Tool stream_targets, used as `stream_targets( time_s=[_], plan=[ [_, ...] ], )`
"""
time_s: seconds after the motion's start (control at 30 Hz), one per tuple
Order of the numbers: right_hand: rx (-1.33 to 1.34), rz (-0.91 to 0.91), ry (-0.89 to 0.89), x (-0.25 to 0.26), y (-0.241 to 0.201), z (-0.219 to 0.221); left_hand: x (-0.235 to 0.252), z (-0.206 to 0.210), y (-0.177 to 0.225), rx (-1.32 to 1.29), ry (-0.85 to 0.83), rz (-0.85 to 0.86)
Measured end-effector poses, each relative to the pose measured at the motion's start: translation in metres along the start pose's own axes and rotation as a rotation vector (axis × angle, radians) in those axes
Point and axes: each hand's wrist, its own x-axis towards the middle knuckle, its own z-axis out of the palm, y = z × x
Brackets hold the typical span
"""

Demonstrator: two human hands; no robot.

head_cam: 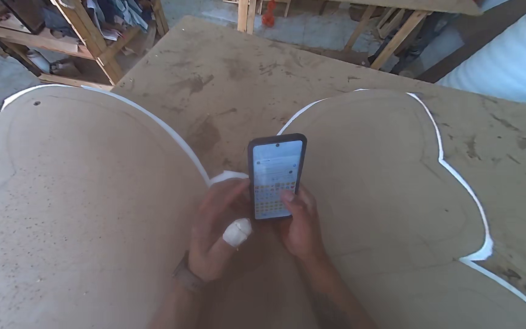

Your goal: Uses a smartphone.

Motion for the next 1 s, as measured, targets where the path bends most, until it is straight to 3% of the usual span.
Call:
stream_targets(
  time_s=[0.27, 0.63, 1.0],
  plan=[
    [0.173, -0.007, -0.203, 0.0022, 0.0031, -0.0112, 0.0010, -0.0026, 0.0008, -0.035, 0.016, -0.036],
    [0.278, -0.071, -0.145, -0.0015, 0.0048, -0.0075, -0.0060, 0.0008, 0.0004, -0.053, -0.007, -0.001],
    [0.200, -0.067, -0.147, -0.0006, 0.0058, -0.0095, -0.0029, 0.0025, 0.0005, -0.034, 0.006, -0.005]
  ],
)
